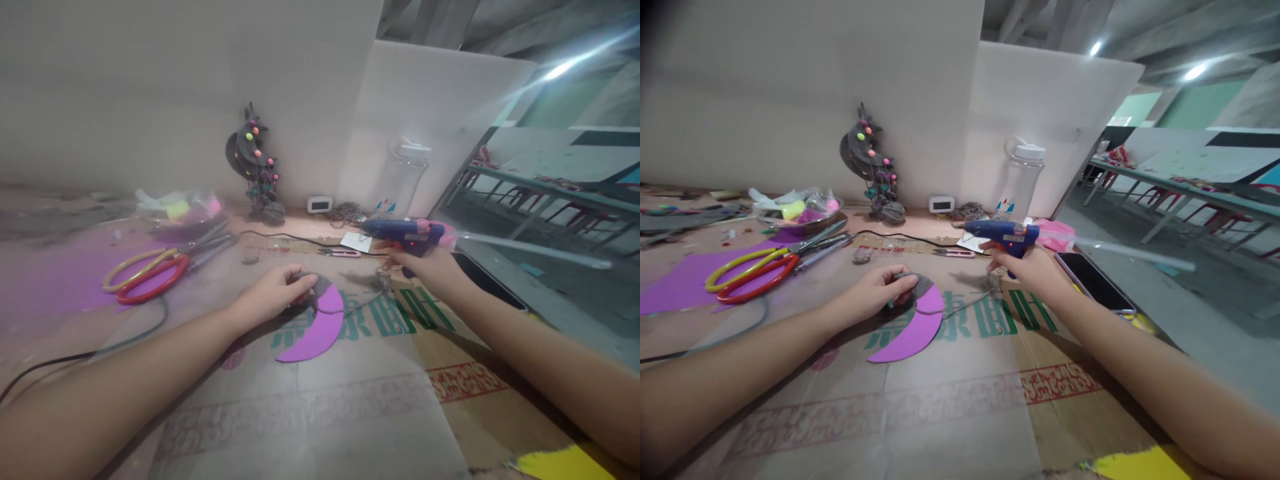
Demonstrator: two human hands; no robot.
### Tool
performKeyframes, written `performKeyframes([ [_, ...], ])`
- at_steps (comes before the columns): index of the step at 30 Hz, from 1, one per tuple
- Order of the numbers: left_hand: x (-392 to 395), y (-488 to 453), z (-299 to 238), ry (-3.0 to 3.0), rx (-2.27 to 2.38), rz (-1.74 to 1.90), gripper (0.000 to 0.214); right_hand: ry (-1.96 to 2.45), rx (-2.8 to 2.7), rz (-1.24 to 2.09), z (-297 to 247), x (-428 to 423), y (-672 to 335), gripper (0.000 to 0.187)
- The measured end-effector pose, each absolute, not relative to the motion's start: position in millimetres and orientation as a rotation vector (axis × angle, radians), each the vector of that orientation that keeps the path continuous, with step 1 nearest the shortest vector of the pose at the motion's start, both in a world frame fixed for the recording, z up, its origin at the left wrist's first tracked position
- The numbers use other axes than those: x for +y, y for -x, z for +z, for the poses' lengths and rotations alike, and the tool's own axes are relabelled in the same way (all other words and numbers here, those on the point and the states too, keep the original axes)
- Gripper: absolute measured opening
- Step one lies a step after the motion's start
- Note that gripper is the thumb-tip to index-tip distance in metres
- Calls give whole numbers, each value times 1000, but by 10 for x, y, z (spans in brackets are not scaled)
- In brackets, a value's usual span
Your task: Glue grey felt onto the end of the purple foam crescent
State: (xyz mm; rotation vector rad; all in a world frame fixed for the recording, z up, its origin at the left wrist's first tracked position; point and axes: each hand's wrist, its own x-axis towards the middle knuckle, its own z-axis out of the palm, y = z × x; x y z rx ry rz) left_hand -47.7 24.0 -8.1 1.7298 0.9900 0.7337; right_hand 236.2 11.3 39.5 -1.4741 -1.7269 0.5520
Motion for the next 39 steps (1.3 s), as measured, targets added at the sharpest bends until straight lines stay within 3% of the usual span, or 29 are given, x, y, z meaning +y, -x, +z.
performKeyframes([
  [4, 255, 480, -82, -1770, 1055, 822, 33, 1453, -1826, 563, 345, -160, -2050, 17],
  [10, 282, 480, -113, -1739, 1052, 854, 33, 1499, -1951, 512, 112, -252, -2072, 27],
  [16, 270, 473, -103, -1736, 1057, 863, 34, 1366, -2088, 673, 98, -267, -2067, 25],
  [39, 235, 462, -57, -1751, 1090, 840, 33, 1404, -2061, 714, 37, -252, -2060, 24],
])
